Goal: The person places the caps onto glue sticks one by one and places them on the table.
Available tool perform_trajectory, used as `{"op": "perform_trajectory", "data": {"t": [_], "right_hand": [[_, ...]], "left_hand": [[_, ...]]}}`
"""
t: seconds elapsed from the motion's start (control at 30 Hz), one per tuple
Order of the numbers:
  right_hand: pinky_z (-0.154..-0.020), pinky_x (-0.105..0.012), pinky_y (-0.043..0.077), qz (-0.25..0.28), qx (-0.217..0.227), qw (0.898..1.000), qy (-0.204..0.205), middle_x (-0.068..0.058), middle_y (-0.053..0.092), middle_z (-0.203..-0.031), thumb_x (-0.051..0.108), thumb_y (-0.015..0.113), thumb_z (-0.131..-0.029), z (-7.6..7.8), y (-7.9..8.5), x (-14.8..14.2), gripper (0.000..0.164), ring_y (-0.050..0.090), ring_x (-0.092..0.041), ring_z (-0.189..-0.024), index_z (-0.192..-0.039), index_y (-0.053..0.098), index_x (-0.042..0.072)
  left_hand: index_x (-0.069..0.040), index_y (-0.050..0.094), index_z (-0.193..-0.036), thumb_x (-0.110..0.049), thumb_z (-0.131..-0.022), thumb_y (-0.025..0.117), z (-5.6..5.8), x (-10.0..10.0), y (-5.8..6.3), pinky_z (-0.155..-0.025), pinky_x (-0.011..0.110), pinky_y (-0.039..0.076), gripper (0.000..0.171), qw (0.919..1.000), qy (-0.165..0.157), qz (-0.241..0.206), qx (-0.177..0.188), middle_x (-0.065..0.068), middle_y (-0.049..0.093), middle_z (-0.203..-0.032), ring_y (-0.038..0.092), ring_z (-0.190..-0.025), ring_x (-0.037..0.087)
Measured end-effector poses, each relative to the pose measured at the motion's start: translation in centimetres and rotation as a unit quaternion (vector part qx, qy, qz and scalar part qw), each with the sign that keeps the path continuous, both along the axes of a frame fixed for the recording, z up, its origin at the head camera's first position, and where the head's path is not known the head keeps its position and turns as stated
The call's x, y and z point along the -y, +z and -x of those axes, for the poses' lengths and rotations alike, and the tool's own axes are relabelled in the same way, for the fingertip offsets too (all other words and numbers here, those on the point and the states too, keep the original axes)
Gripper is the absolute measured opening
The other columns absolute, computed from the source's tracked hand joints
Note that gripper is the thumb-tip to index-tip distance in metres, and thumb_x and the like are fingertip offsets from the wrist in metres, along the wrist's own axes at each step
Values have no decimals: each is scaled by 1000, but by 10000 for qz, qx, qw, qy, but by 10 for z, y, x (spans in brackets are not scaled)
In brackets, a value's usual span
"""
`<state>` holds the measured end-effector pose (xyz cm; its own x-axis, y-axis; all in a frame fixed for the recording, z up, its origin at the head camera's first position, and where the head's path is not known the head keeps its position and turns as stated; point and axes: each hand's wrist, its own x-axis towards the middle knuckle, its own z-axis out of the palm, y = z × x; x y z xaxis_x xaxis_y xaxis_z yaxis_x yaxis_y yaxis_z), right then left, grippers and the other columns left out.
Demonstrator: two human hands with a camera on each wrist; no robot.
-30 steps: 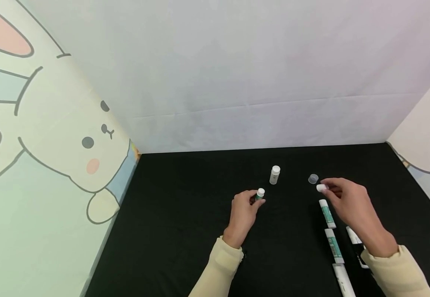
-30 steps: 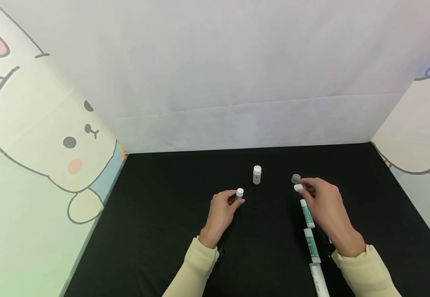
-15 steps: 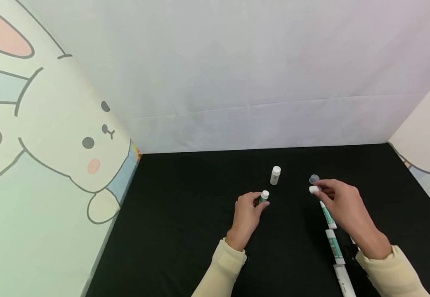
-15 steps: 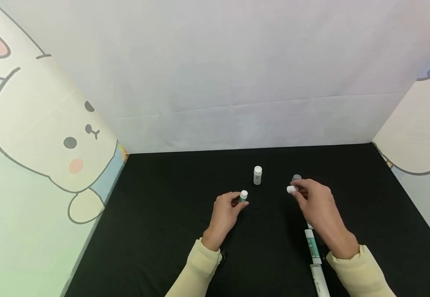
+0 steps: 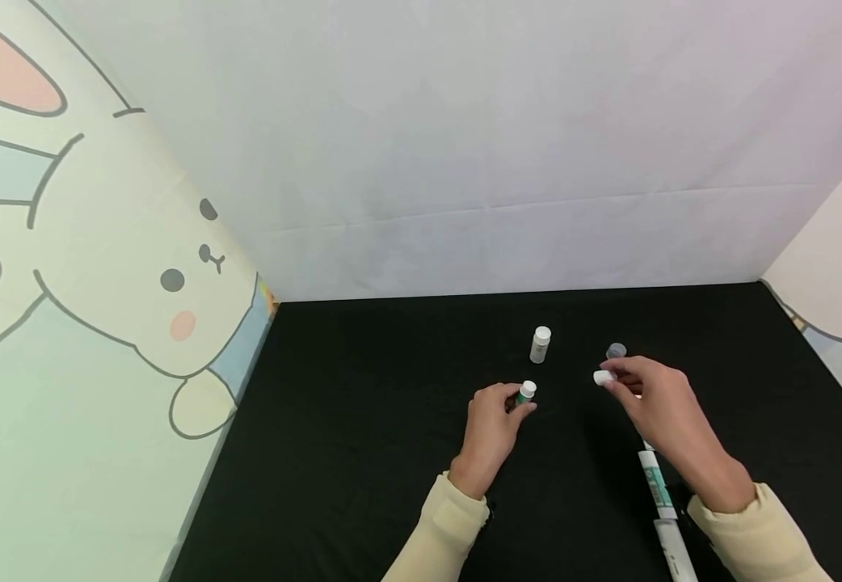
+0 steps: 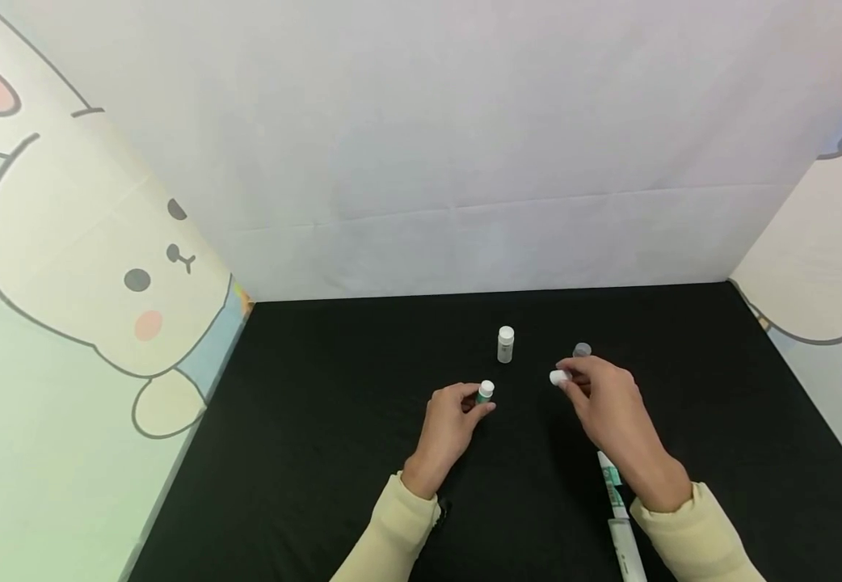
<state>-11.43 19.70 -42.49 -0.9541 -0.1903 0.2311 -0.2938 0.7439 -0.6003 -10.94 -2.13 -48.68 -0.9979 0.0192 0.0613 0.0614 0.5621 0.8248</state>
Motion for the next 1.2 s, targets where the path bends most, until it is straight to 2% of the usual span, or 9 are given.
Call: {"op": "perform_trajectory", "data": {"t": [0.23,0.6,0.9,1.2], "right_hand": [[-63,-41,52,-18,-8,10000,3,-13,64,-97,4,67,-84,-1,0,1,24,64,-27,-81,-108,64,4],[-64,-40,52,-17,123,9999,-22,-13,65,-97,4,67,-83,-7,8,8,23,65,-26,-82,-106,65,4],[-65,-40,52,-6,258,9997,-1,-11,65,-96,8,65,-87,-13,15,15,22,65,-27,-83,-108,64,5],[-66,-42,52,-160,276,9995,50,-10,65,-98,9,64,-87,-19,20,24,22,65,-26,-82,-109,64,7]], "left_hand": [[-21,72,-95,-24,-79,72,-2,-2,-1,-56,20,44,16,10000,13,47,52,-14,60,-79,52,-65,1],[-20,72,-94,-24,-79,72,-7,1,7,-54,20,43,16,10000,-83,20,-46,-14,58,-77,50,-62,3],[-20,72,-94,-25,-79,72,-11,3,12,-54,20,42,16,9998,-163,-36,-110,-14,58,-76,50,-61,3],[-20,72,-95,-24,-79,73,-15,4,17,-54,19,43,16,9995,-227,-179,-146,-14,59,-78,51,-62,1]]}}
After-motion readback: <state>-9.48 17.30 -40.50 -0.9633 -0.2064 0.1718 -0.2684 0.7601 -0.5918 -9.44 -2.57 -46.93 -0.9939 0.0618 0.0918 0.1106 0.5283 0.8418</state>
